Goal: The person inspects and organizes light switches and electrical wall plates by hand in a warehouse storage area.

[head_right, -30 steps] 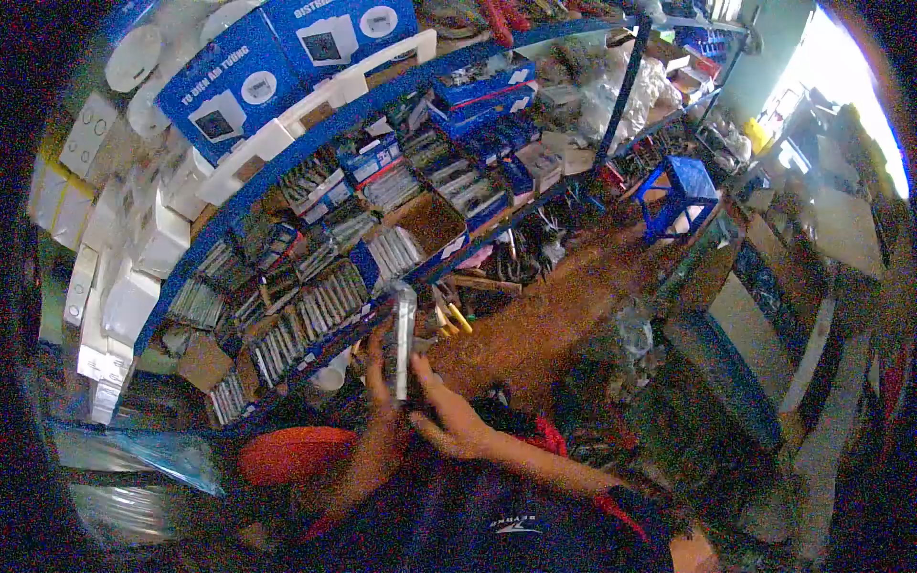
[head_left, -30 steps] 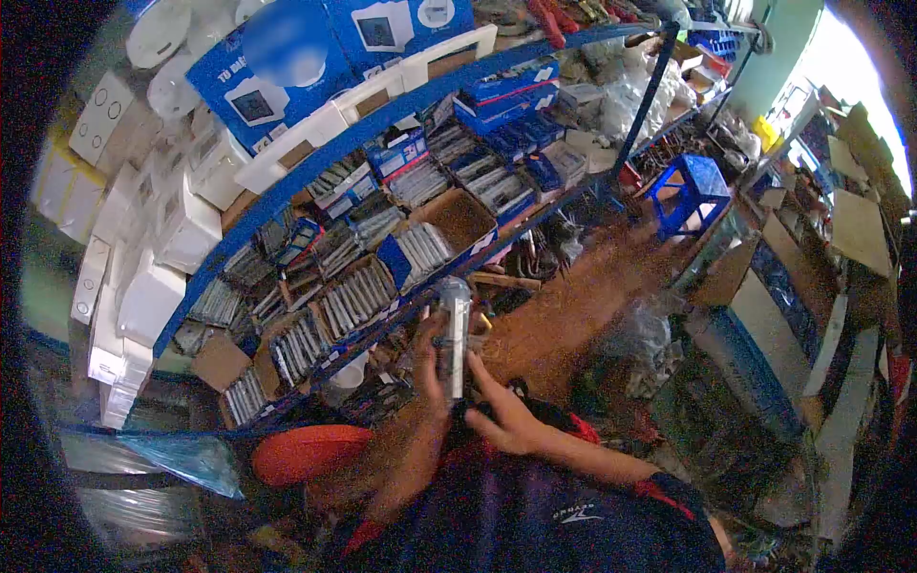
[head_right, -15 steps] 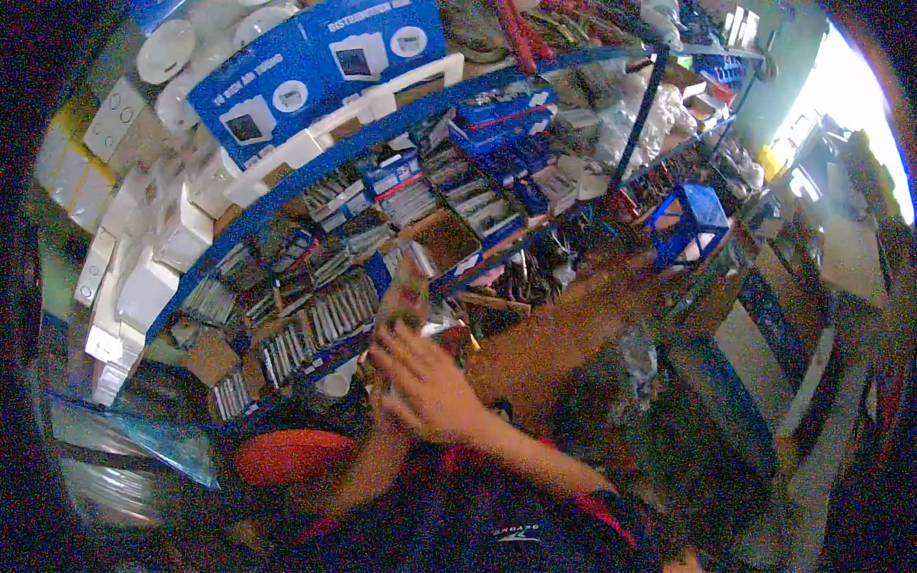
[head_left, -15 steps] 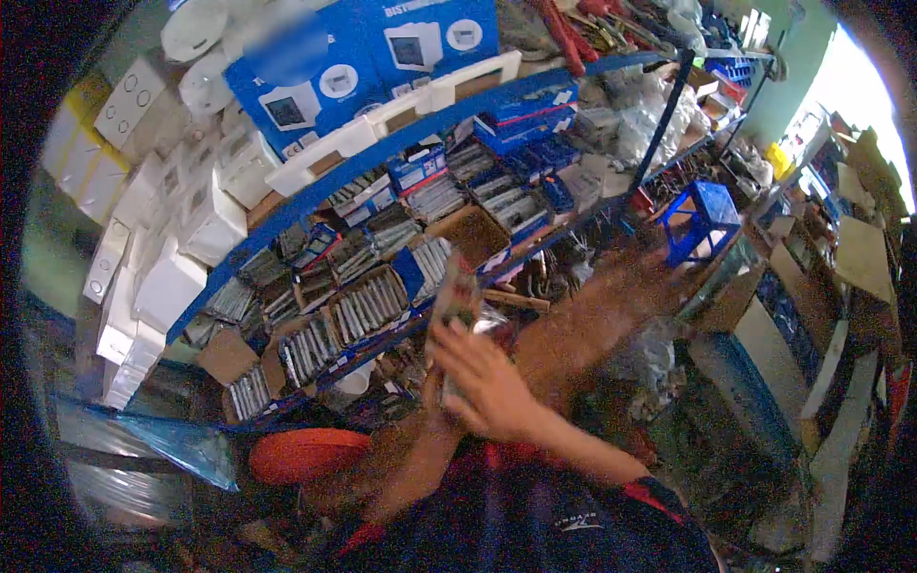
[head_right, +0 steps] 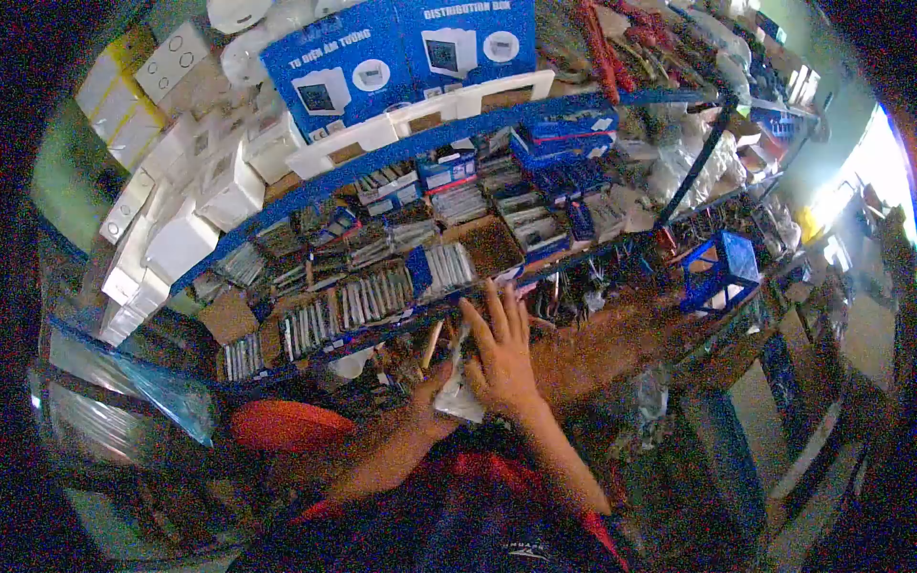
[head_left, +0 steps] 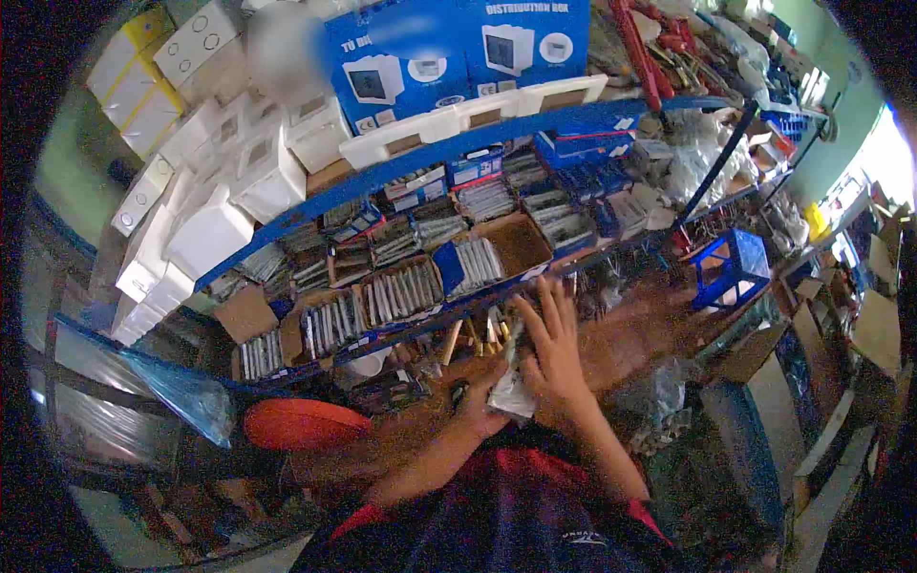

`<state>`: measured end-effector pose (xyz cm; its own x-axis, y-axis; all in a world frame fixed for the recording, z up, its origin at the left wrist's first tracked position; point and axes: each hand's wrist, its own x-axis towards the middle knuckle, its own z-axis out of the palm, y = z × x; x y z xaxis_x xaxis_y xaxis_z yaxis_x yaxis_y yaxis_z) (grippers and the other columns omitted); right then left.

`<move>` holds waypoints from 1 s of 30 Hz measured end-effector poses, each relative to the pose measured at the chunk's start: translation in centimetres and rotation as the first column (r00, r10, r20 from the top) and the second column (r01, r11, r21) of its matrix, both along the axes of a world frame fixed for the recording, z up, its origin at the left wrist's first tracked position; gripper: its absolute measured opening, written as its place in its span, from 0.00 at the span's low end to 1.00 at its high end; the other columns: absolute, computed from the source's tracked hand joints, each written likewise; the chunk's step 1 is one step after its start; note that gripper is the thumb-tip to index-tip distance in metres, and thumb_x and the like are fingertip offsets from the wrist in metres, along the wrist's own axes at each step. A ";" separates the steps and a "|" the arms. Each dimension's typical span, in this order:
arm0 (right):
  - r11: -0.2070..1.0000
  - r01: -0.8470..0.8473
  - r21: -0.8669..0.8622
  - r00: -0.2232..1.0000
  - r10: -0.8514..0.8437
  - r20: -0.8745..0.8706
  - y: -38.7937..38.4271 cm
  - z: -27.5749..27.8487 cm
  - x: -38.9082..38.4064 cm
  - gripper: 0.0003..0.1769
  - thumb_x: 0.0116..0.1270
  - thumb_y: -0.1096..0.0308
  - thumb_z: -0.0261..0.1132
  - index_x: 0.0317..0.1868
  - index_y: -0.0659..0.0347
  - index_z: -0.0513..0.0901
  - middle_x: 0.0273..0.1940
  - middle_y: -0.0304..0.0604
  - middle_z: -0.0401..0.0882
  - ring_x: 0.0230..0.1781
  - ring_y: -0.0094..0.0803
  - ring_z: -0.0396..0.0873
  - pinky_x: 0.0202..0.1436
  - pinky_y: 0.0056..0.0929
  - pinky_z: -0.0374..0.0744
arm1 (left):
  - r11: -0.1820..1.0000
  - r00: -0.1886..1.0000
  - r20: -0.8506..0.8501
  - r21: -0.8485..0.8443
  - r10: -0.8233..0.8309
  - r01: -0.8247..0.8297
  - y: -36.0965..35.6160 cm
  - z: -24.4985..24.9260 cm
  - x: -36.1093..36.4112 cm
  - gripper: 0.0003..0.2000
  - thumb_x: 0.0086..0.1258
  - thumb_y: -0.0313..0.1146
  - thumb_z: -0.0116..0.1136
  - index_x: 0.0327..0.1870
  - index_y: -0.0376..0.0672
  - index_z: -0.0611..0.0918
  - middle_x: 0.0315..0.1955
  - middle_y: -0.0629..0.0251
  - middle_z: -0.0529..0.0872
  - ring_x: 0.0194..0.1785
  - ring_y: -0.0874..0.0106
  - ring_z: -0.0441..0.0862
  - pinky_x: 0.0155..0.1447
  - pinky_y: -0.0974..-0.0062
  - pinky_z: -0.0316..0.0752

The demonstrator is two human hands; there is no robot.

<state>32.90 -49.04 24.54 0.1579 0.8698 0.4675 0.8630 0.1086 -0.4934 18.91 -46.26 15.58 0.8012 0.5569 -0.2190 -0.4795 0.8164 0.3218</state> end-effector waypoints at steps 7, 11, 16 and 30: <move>0.917 -0.399 0.007 0.882 0.386 -0.269 -2.0 -3.6 -5.6 0.38 0.51 0.75 0.55 0.67 0.59 0.60 0.66 0.55 0.58 0.66 0.53 0.59 0.65 0.42 0.62 | 0.939 0.939 -0.121 0.161 0.323 -0.303 0.9 1.2 -1.7 0.19 0.69 0.43 0.49 0.58 0.47 0.71 0.50 0.63 0.78 0.52 0.65 0.77 0.59 0.62 0.70; 0.892 -0.422 -0.165 0.860 0.336 -0.385 -1.2 -3.9 -3.6 0.39 0.51 0.76 0.56 0.67 0.56 0.60 0.63 0.52 0.64 0.65 0.49 0.60 0.66 0.41 0.61 | 0.972 0.961 -0.169 -0.046 0.220 -0.230 1.3 2.0 -0.7 0.18 0.69 0.43 0.48 0.58 0.48 0.72 0.50 0.63 0.78 0.53 0.65 0.76 0.59 0.61 0.70; 0.969 -0.199 -0.148 0.980 0.197 -0.027 2.0 -2.0 -2.5 0.35 0.53 0.77 0.55 0.65 0.56 0.63 0.68 0.54 0.53 0.68 0.57 0.50 0.66 0.48 0.60 | 0.977 0.992 -0.071 -0.177 0.106 -0.118 1.5 0.3 -1.5 0.17 0.70 0.43 0.47 0.56 0.48 0.73 0.50 0.64 0.79 0.53 0.64 0.76 0.58 0.59 0.70; 0.970 -0.135 -0.201 0.990 0.141 0.017 4.9 -2.6 -7.1 0.30 0.61 0.70 0.55 0.65 0.60 0.62 0.69 0.47 0.54 0.71 0.52 0.44 0.71 0.54 0.40 | 0.953 0.852 -0.454 -0.019 0.260 -0.302 5.8 1.5 -3.4 0.19 0.69 0.45 0.45 0.55 0.46 0.75 0.46 0.66 0.81 0.46 0.72 0.78 0.52 0.71 0.74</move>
<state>25.76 -44.09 21.97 0.0183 0.9582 0.2854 0.8617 0.1296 -0.4906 15.53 -40.50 17.05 0.4211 0.7058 -0.5697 -0.5172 0.7028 0.4884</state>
